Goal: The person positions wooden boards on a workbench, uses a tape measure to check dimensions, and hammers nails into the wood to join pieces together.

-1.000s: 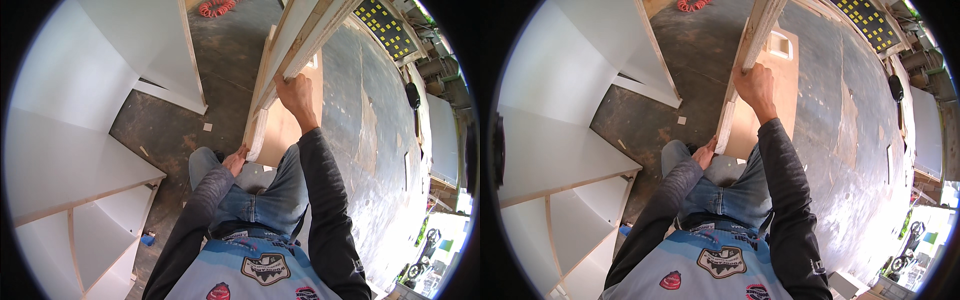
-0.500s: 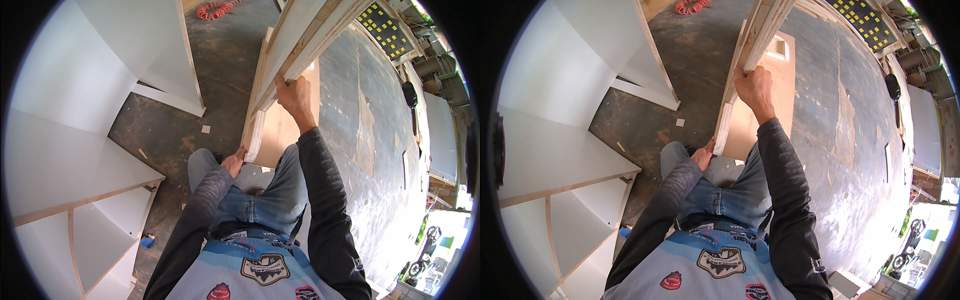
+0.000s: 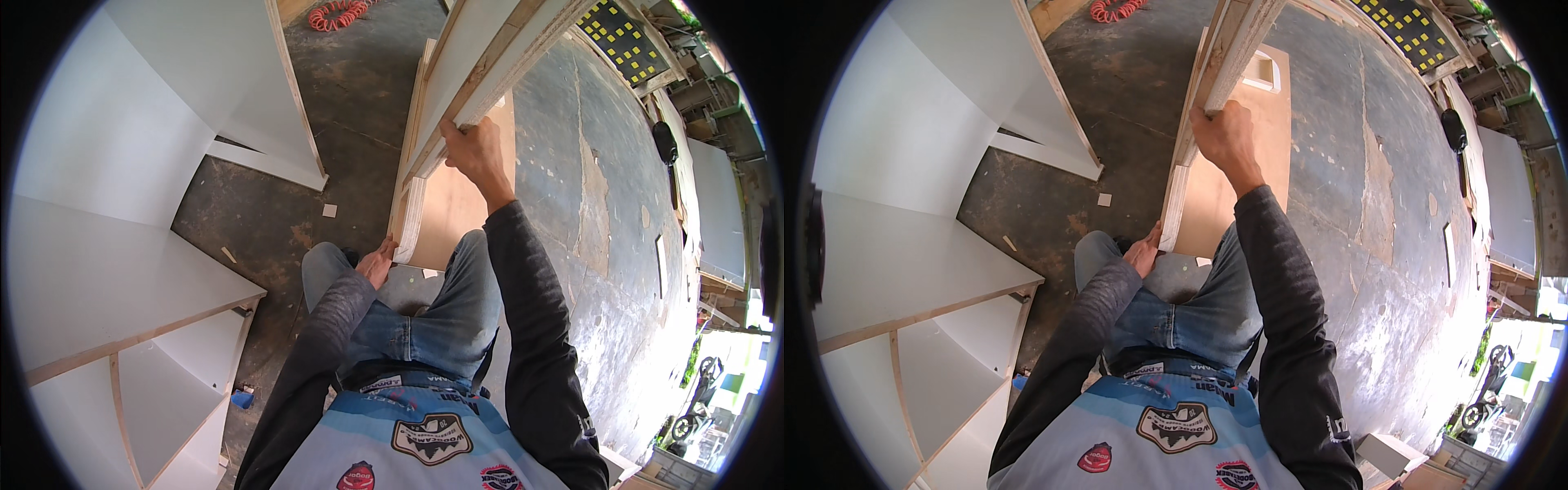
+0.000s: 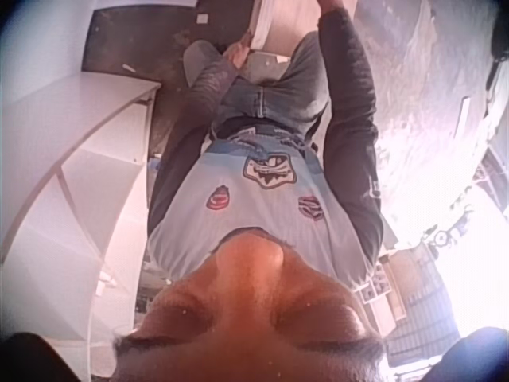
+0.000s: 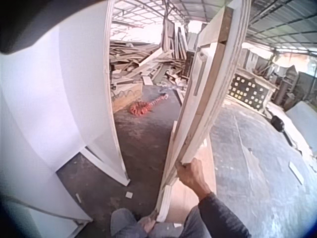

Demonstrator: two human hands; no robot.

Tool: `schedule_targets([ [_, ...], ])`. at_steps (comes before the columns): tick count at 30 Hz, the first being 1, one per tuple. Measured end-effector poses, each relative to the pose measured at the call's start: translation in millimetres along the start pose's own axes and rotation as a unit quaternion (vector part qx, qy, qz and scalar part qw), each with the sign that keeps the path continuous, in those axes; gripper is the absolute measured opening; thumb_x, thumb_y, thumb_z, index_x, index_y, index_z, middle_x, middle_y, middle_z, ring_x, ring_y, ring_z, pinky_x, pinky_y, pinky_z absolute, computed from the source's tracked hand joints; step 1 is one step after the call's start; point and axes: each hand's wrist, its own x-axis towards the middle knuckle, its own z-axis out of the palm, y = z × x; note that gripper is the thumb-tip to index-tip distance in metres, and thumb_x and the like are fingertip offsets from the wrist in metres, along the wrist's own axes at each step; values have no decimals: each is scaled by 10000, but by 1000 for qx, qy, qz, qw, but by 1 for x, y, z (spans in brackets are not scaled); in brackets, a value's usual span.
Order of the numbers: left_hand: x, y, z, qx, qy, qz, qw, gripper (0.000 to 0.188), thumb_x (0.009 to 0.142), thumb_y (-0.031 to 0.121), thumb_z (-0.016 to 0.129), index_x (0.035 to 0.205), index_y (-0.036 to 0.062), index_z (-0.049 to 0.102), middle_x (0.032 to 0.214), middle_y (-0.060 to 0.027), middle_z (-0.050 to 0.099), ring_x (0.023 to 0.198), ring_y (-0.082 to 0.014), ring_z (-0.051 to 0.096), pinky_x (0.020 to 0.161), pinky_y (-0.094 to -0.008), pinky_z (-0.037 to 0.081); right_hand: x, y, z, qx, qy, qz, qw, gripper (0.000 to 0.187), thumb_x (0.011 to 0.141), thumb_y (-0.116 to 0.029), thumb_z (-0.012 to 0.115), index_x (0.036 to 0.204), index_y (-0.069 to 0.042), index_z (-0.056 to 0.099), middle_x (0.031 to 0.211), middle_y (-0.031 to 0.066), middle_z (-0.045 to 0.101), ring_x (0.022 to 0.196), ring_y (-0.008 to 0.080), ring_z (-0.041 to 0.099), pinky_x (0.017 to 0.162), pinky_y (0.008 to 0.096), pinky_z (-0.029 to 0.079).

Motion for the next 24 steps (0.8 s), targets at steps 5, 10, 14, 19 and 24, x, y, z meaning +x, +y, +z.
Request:
schedule_targets([
  [5, 1, -1, 1, 1, -1, -2, 1000, 547, 722, -143, 541, 1248, -26, 446, 1501, -325, 349, 1177, -427, 584, 937, -424, 543, 1, -3, 4, -4, 1, -3, 1000, 337, 841, -252, 633, 836, 79, 700, 747, 274, 679, 760, 414, 695, 718, 460, 546],
  [10, 1, 3, -3, -5, -10, -7, 1000, 537, 727, -148, 534, 1240, -18, 449, 1499, -323, 353, 1189, -429, 573, 939, -422, 541, 2, -3, 3, -8, -1, -3, 1000, 336, 832, -246, 641, 793, 83, 691, 717, 272, 672, 735, 416, 693, 703, 461, 545],
  [14, 0, 2, -2, -3, -6, -6, 1000, 520, 735, -145, 533, 1231, -12, 449, 1500, -321, 353, 1185, -434, 571, 932, -430, 543, 3, -3, -1, 3, -22, 0, 1000, 330, 827, -243, 644, 769, 80, 684, 699, 264, 669, 714, 412, 692, 683, 454, 544],
  [19, 0, 4, -6, -21, -35, -31, 999, 499, 745, -137, 537, 1221, -14, 453, 1500, -313, 359, 1184, -435, 571, 953, -434, 530, 2, -2, 1, 6, -21, 2, 1000, 314, 823, -241, 649, 780, 68, 692, 699, 253, 673, 709, 406, 693, 682, 447, 547],
  [24, 2, 1, -3, -33, -1, 3, 999, 513, 754, -133, 551, 1246, -24, 460, 1492, -314, 368, 1230, -425, 542, 999, -424, 500, -2, -5, 1, -30, 2, -24, 999, 310, 819, -260, 656, 802, 42, 725, 707, 245, 680, 708, 401, 692, 704, 443, 558],
])
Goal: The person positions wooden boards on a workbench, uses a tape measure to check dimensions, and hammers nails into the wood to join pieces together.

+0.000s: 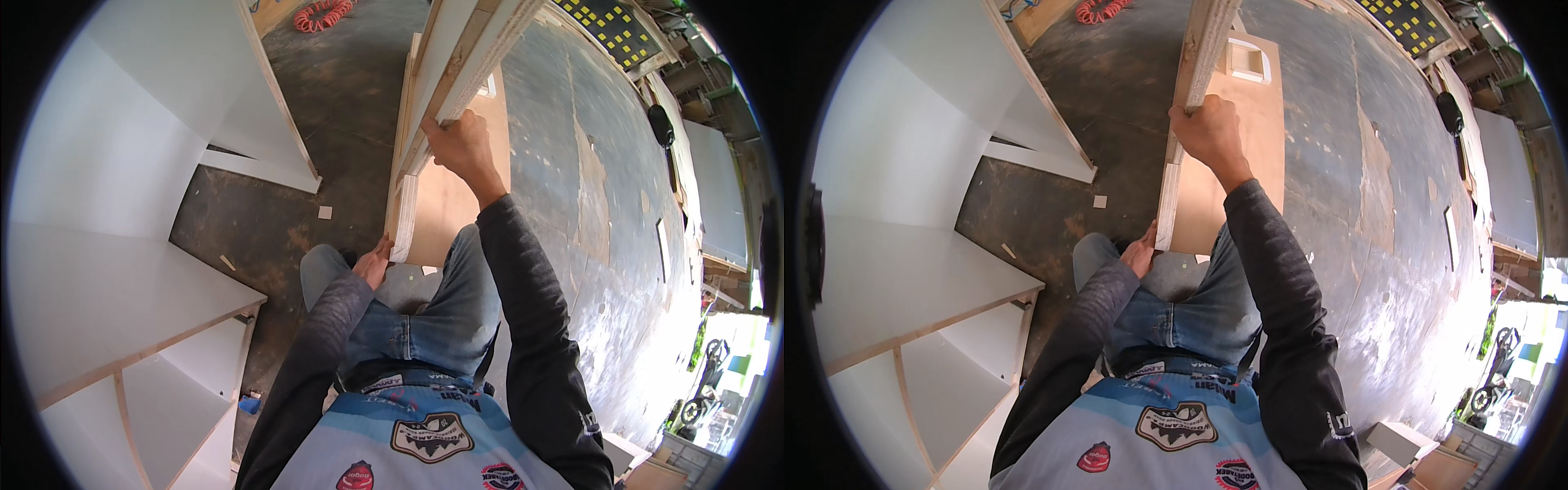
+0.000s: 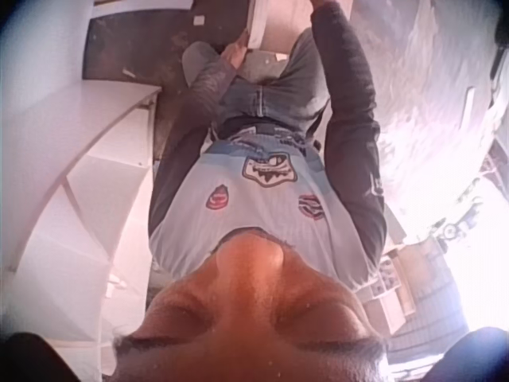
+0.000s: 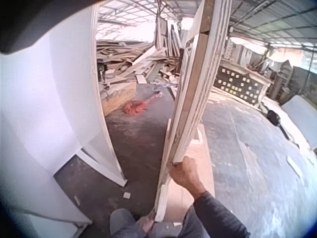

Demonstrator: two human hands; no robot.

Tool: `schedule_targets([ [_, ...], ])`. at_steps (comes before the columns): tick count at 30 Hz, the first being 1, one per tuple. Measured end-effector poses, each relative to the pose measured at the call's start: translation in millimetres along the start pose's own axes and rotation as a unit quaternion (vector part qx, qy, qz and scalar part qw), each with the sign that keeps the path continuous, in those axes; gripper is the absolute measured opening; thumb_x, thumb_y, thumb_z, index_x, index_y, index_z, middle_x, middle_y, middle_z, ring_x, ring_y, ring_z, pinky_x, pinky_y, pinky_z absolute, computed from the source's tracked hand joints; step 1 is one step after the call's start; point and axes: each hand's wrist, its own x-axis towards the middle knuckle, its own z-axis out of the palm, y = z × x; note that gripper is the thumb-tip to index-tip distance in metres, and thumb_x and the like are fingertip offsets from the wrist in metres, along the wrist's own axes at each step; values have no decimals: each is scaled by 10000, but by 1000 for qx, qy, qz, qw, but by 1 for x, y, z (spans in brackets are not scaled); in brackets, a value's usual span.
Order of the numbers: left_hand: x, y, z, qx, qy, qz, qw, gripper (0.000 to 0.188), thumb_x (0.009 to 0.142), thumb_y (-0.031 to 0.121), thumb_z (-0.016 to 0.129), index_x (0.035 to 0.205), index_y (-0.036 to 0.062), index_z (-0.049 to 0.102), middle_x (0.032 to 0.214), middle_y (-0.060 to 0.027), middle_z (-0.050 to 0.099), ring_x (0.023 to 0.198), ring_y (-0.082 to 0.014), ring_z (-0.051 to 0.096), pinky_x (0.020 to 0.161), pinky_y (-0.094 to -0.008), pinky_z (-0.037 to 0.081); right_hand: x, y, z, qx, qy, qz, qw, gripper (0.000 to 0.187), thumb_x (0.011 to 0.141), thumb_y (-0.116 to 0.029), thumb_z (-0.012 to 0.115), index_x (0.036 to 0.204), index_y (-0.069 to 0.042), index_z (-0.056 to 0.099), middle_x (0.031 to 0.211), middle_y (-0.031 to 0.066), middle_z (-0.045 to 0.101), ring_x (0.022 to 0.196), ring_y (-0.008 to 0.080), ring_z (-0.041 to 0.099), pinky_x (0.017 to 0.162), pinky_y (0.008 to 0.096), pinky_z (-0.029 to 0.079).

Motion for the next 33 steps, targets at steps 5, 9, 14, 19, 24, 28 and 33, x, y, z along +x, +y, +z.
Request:
schedule_targets([
  [5, 1, -13, 12, 6, 51, 44, 998, 510, 785, -72, 627, 1267, -31, 463, 1476, -311, 395, 1272, -424, 513, 1032, -423, 474, -5, -10, -2, -69, 17, 13, 997, 367, 802, -315, 675, 809, 47, 735, 709, 244, 684, 708, 397, 696, 705, 446, 563],
  [9, 1, -3, 5, -34, 41, 16, 998, 538, 788, 10, 721, 1260, -26, 465, 1462, -300, 421, 1284, -421, 506, 1050, -423, 459, -6, -6, -4, -108, 6, 48, 993, 413, 790, -351, 691, 799, 61, 728, 717, 255, 685, 696, 398, 697, 687, 464, 561],
  [14, -1, 4, -1, -22, 49, 11, 998, 609, 759, 73, 791, 1262, -18, 460, 1453, -282, 443, 1281, -416, 510, 1056, -422, 454, -5, 0, 0, -138, 24, 42, 989, 454, 778, -398, 703, 787, 56, 723, 739, 254, 686, 696, 421, 690, 669, 485, 556],
  [19, -1, 6, -3, -10, 50, 10, 999, 632, 754, 106, 811, 1263, -15, 457, 1451, -273, 450, 1276, -413, 517, 1052, -421, 459, -10, -11, -5, -156, 21, 56, 986, 490, 745, -438, 709, 788, 50, 723, 725, 239, 686, 676, 406, 691, 627, 469, 547],
  [24, -1, 4, 0, -25, 50, -1, 998, 642, 756, 137, 823, 1265, 4, 455, 1460, -261, 447, 1267, -412, 525, 1046, -428, 464, -11, -19, -14, -141, 6, 51, 989, 506, 718, -467, 698, 790, 33, 731, 702, 220, 686, 625, 375, 685, 584, 438, 538],
  [28, -1, 3, 0, -26, 49, -3, 998, 645, 759, 145, 825, 1267, 14, 451, 1465, -256, 444, 1264, -412, 528, 1038, -430, 471, -10, -20, -16, -139, 15, 25, 990, 508, 718, -469, 695, 833, 24, 728, 702, 217, 688, 619, 371, 684, 582, 430, 540],
  [33, 0, 2, 3, -15, 60, 10, 998, 614, 764, 121, 812, 1260, 6, 468, 1441, -258, 470, 1240, -410, 548, 1027, -429, 479, -5, -12, -16, -101, 28, -7, 994, 462, 762, -410, 699, 867, 40, 706, 732, 240, 689, 673, 408, 687, 642, 459, 554],
])
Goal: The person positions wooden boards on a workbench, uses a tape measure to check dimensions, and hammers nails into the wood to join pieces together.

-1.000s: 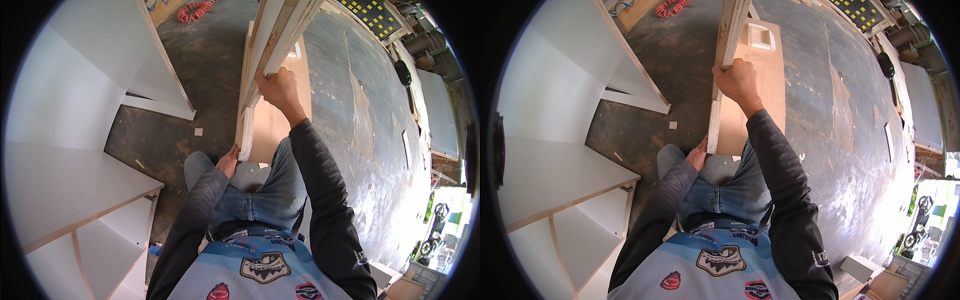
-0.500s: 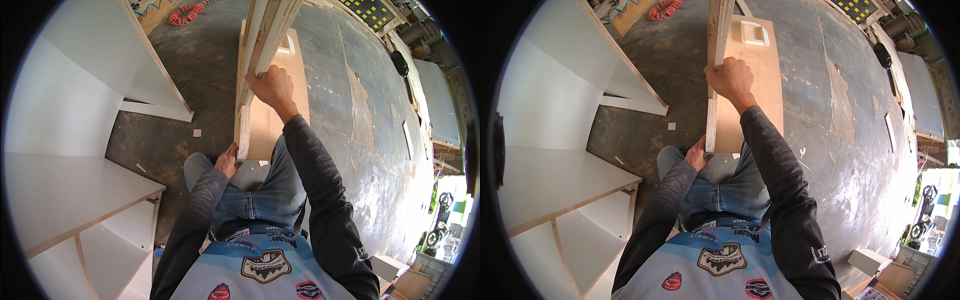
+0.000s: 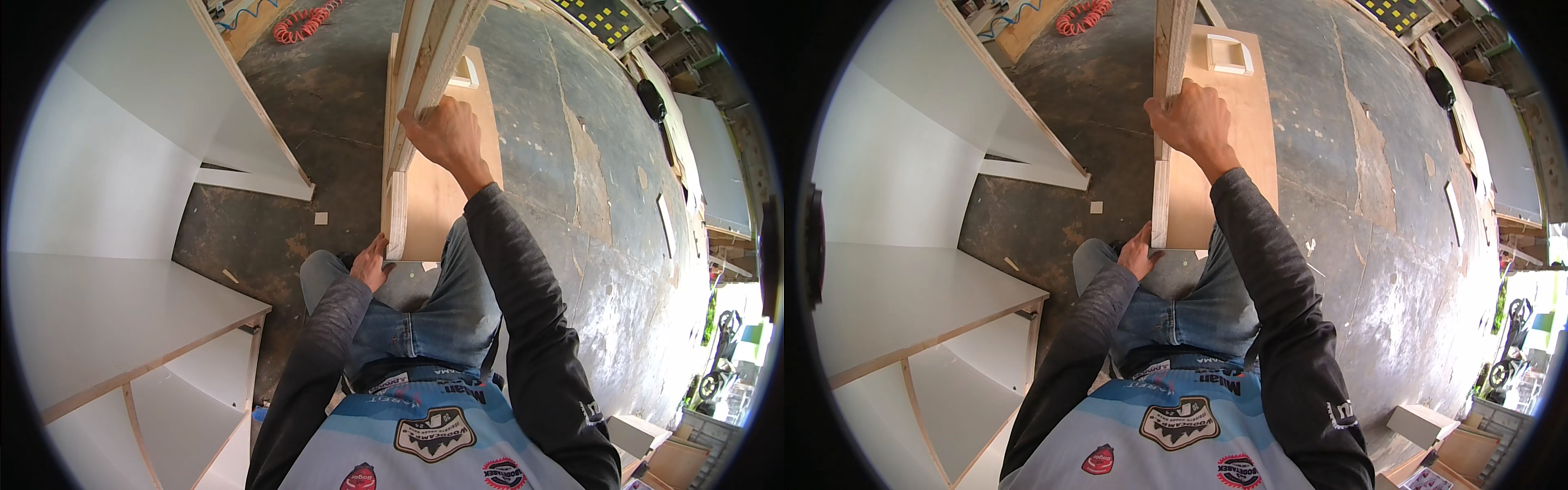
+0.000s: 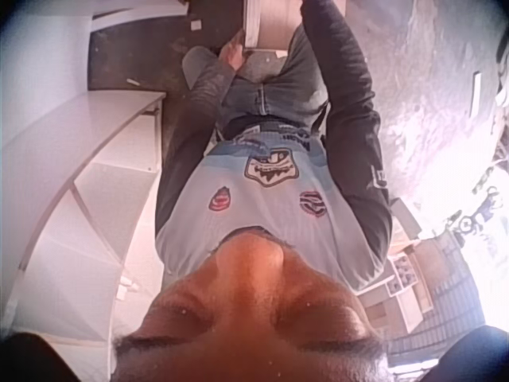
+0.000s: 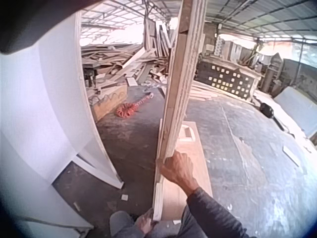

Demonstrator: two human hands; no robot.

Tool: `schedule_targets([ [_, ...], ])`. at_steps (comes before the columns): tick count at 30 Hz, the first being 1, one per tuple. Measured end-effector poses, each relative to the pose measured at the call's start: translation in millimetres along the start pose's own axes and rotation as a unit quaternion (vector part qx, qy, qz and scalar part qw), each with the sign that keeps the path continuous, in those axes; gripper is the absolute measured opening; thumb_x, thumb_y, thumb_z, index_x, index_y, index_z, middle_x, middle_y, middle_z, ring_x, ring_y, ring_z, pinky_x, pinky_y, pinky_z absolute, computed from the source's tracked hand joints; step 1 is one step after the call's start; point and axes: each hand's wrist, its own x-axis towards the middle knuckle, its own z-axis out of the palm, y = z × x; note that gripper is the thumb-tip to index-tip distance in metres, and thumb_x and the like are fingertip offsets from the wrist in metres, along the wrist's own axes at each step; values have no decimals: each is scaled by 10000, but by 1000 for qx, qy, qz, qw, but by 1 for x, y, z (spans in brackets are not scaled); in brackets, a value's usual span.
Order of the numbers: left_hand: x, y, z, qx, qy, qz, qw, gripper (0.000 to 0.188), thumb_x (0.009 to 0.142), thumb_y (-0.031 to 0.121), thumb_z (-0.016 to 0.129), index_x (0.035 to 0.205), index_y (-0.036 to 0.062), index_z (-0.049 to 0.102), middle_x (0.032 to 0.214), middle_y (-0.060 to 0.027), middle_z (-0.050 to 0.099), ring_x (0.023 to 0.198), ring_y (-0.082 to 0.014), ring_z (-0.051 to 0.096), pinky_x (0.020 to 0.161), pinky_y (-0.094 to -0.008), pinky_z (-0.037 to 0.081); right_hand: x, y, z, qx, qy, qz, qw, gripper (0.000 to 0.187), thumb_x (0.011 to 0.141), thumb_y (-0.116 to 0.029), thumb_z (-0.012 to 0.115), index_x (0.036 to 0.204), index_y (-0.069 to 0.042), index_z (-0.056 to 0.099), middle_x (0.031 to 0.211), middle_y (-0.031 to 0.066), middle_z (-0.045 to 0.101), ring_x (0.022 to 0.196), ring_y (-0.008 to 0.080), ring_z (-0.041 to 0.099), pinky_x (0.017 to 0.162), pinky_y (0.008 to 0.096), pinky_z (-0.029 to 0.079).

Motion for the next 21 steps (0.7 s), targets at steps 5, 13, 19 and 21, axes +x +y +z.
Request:
schedule_targets([
  [5, 0, -3, 3, -6, -3, -16, 1000, 571, 777, 105, 794, 1249, -7, 494, 1409, -259, 503, 1226, -398, 563, 1017, -428, 486, 1, 1, 4, 1, -2, 18, 1000, 406, 793, -347, 699, 842, 56, 690, 773, 267, 687, 716, 434, 686, 695, 487, 559],
  [13, 0, -6, 7, -9, 8, -18, 1000, 548, 779, 102, 794, 1232, -34, 518, 1390, -264, 524, 1209, -402, 577, 1012, -429, 489, 5, 4, 10, -18, 5, -1, 1000, 423, 772, -357, 712, 819, 62, 682, 762, 270, 679, 698, 437, 681, 676, 491, 558],
  [19, -2, -7, 7, -9, 25, -4, 1000, 529, 792, 88, 779, 1232, -36, 512, 1394, -270, 517, 1211, -410, 572, 1011, -435, 489, 6, 3, 14, -16, 8, 9, 1000, 436, 770, -370, 710, 826, 62, 686, 765, 263, 683, 698, 435, 684, 675, 489, 559],
  [21, -1, -4, 6, -14, 26, 4, 1000, 542, 798, 87, 773, 1250, -43, 505, 1391, -277, 515, 1204, -411, 574, 1007, -435, 490, 6, 5, 13, -16, 9, 11, 1000, 439, 771, -373, 708, 830, 62, 688, 768, 261, 684, 705, 434, 685, 682, 489, 560],
])
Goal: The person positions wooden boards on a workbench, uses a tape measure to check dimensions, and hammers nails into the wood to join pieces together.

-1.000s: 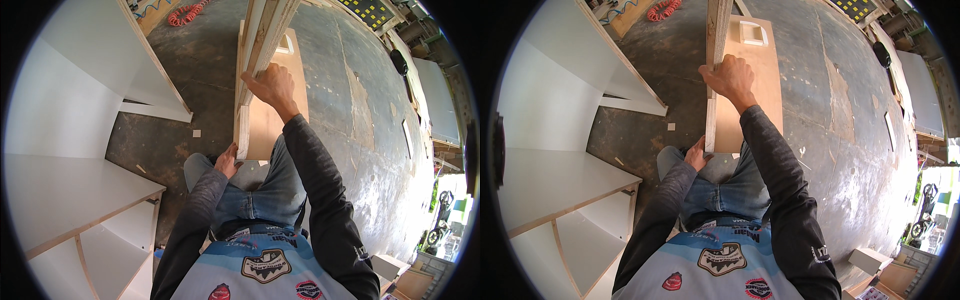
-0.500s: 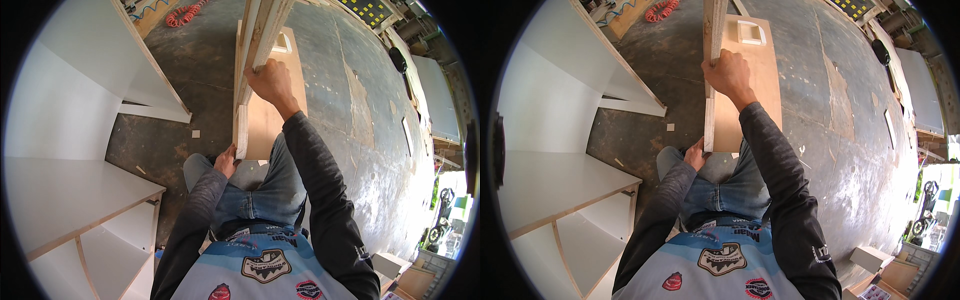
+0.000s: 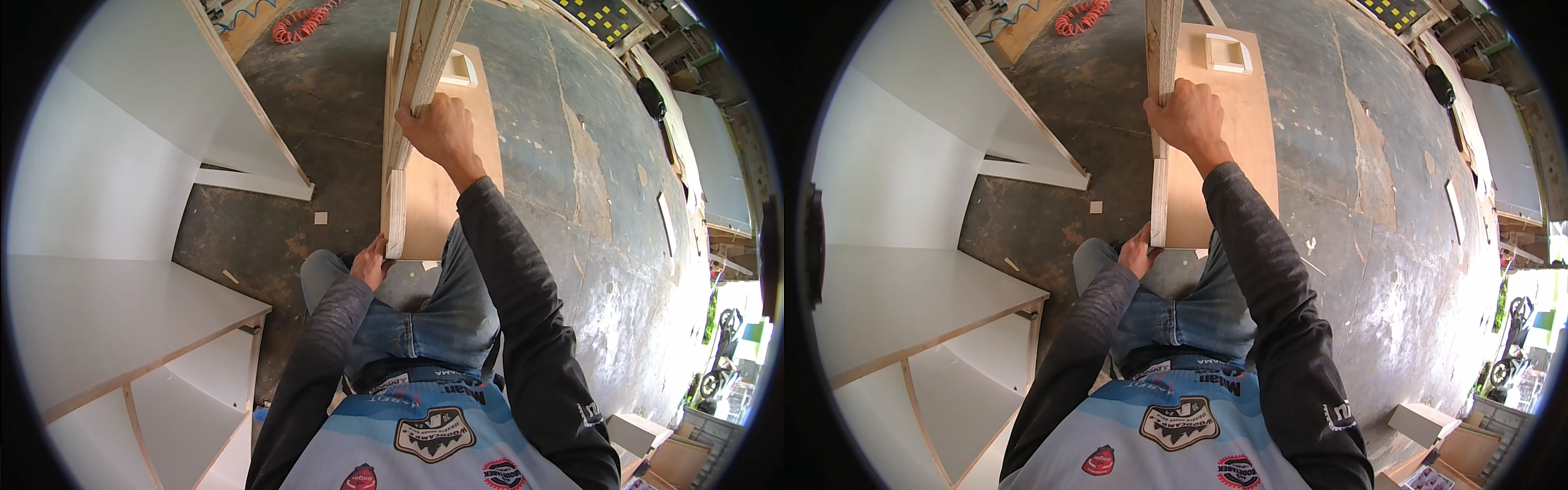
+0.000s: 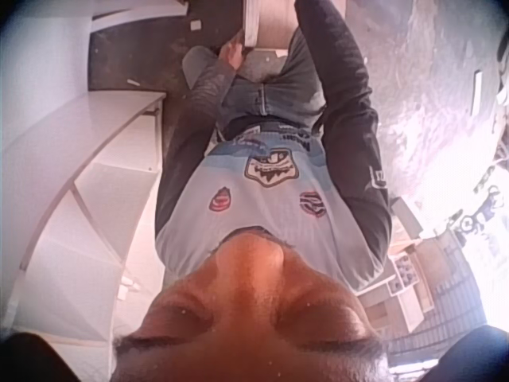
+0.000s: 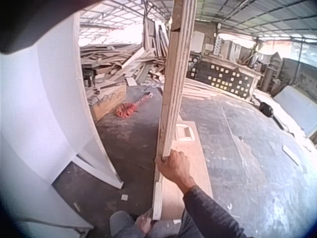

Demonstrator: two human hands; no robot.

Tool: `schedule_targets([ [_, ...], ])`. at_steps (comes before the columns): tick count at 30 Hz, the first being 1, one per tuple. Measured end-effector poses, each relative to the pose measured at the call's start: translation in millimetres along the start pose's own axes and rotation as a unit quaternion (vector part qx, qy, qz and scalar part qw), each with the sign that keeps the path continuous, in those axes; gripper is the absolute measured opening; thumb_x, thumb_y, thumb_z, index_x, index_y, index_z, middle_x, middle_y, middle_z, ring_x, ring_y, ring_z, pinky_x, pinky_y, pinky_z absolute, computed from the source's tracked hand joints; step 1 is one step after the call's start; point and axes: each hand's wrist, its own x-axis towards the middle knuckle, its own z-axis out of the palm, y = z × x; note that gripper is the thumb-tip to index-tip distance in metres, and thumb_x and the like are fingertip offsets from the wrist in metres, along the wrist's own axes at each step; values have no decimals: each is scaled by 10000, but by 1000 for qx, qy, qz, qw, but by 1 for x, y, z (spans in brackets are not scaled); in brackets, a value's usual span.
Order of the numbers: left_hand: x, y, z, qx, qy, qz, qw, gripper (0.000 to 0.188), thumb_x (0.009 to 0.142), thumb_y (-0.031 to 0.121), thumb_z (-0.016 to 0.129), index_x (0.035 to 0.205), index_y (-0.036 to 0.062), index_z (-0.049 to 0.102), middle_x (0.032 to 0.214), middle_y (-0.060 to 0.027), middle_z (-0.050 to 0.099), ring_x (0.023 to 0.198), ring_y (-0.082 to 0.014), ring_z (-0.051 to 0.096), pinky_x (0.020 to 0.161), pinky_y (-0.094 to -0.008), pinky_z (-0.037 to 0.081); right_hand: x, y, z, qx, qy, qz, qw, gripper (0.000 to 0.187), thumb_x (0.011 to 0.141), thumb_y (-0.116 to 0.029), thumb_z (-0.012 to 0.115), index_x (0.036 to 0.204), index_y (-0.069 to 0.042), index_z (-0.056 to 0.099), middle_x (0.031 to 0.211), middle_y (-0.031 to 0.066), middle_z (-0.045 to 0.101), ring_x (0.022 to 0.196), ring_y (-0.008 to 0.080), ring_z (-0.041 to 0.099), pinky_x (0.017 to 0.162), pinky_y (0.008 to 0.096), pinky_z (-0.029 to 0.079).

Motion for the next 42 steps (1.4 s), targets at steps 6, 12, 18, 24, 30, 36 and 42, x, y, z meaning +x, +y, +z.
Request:
schedule_targets([
  [6, -2, -4, 3, -11, 4, 0, 1000, 623, 799, 73, 762, 1318, -90, 459, 1330, -295, 548, 1177, -408, 589, 989, -434, 494, 1, -3, -1, -10, -18, 11, 1000, 449, 778, -384, 699, 856, 58, 698, 784, 254, 690, 739, 426, 691, 709, 484, 561],
  [12, -2, 0, 3, 28, 0, -9, 1000, 670, 789, 58, 762, 1348, -112, 434, 1234, -282, 609, 1107, -403, 620, 943, -438, 502, 0, -3, -7, -8, -40, 26, 999, 427, 782, -381, 694, 887, 32, 720, 792, 245, 697, 746, 415, 692, 710, 480, 561],
  [18, -4, -8, 7, 16, 12, 5, 1000, 670, 823, 140, 752, 1376, -73, 438, 1180, -275, 637, 1081, -418, 624, 929, -461, 496, -2, -1, -8, 1, -24, 6, 1000, 392, 794, -353, 688, 877, 28, 725, 770, 254, 692, 729, 419, 685, 696, 487, 556],
  [24, -2, 1, 1, 20, 10, 8, 1000, 625, 805, 94, 760, 1320, -90, 457, 1165, -276, 638, 1072, -404, 633, 915, -444, 510, 2, 8, -5, 4, -27, -11, 1000, 392, 798, -350, 687, 872, 34, 719, 745, 259, 684, 719, 427, 682, 690, 496, 551],
  [30, -2, -1, -5, 4, 5, 14, 1000, 661, 812, 114, 752, 1368, -60, 439, 1187, -278, 634, 1083, -427, 623, 920, -454, 518, 2, 5, -5, 10, -36, -6, 999, 400, 794, -350, 689, 856, 45, 709, 752, 252, 687, 734, 421, 684, 707, 487, 550],
  [36, -1, 11, -12, -6, 9, 17, 1000, 467, 797, 88, 756, 1169, -59, 517, 1154, -264, 613, 1031, -417, 639, 877, -459, 521, -2, 5, -5, 88, -26, -50, 995, 303, 862, -226, 636, 809, 69, 684, 709, 267, 659, 702, 405, 685, 647, 457, 531],
  [42, -4, -3, -3, 7, 4, 20, 1000, 407, 798, 53, 716, 1135, -52, 514, 1214, -279, 591, 1049, -428, 629, 876, -465, 521, -7, -2, -2, 94, -34, -64, 993, 313, 879, -176, 619, 735, 101, 649, 602, 237, 628, 560, 357, 667, 546, 415, 508],
])
